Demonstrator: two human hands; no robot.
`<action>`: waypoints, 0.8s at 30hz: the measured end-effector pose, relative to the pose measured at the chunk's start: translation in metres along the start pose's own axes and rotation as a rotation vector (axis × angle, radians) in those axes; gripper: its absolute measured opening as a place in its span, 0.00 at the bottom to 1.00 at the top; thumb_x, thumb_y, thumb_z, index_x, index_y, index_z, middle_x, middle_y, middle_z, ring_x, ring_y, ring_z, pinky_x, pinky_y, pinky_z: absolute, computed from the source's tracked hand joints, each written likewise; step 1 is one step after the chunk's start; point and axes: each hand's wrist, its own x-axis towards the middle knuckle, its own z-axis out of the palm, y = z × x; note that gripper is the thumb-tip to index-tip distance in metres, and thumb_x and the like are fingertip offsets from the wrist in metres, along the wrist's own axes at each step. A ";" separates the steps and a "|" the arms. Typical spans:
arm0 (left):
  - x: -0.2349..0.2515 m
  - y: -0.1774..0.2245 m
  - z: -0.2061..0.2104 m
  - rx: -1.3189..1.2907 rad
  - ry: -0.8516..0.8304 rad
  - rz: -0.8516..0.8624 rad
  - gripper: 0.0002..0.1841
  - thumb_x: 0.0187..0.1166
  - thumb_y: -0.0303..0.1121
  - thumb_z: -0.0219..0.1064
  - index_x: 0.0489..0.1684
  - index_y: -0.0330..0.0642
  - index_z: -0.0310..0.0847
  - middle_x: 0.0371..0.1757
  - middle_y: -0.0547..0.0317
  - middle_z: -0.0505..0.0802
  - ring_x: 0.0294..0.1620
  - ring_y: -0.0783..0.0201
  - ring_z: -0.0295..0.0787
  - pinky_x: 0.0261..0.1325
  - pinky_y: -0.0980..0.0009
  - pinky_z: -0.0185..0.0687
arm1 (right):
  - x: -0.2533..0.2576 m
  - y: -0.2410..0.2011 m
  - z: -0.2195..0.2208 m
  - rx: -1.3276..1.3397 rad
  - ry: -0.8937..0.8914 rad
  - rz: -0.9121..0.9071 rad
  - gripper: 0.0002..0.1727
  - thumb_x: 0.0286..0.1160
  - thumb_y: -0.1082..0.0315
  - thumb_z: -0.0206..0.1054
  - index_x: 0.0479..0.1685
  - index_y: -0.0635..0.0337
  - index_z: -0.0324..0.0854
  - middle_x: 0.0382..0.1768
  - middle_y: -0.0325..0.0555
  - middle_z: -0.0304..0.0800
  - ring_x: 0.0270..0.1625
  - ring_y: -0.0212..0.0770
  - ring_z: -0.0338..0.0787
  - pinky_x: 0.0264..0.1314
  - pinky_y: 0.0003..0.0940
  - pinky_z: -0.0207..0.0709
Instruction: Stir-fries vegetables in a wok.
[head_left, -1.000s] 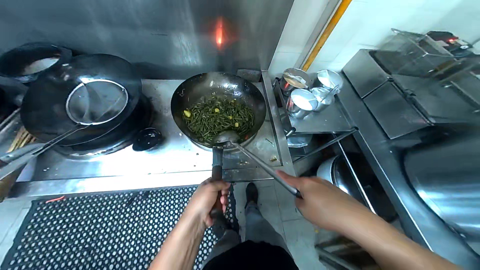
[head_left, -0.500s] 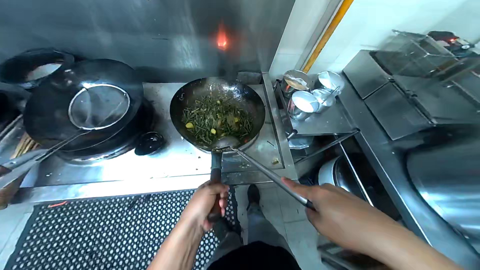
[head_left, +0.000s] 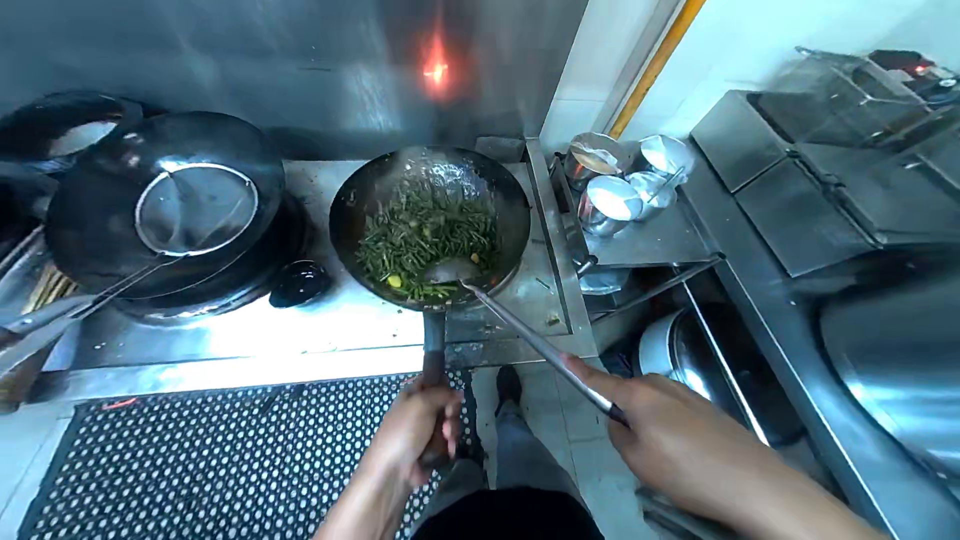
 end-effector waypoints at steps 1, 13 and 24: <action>0.008 0.006 0.005 -0.020 0.005 0.003 0.07 0.83 0.22 0.58 0.52 0.38 0.68 0.20 0.59 0.76 0.10 0.68 0.75 0.11 0.72 0.79 | 0.003 -0.002 -0.004 -0.005 -0.031 0.011 0.44 0.77 0.62 0.62 0.94 0.15 0.51 0.52 0.53 0.92 0.53 0.57 0.90 0.54 0.63 0.81; -0.004 -0.048 -0.029 0.066 -0.042 0.031 0.17 0.79 0.22 0.59 0.64 0.37 0.65 0.20 0.59 0.77 0.11 0.67 0.76 0.12 0.70 0.80 | 0.049 -0.008 0.027 -0.055 0.077 -0.015 0.44 0.80 0.67 0.57 0.95 0.20 0.47 0.45 0.58 0.92 0.50 0.63 0.92 0.52 0.63 0.82; 0.038 0.007 0.006 -0.048 -0.024 0.011 0.07 0.83 0.23 0.60 0.54 0.36 0.71 0.20 0.58 0.77 0.10 0.67 0.75 0.11 0.72 0.79 | 0.100 0.040 -0.042 0.476 0.168 0.071 0.42 0.82 0.67 0.66 0.96 0.29 0.53 0.33 0.49 0.86 0.18 0.39 0.79 0.20 0.37 0.78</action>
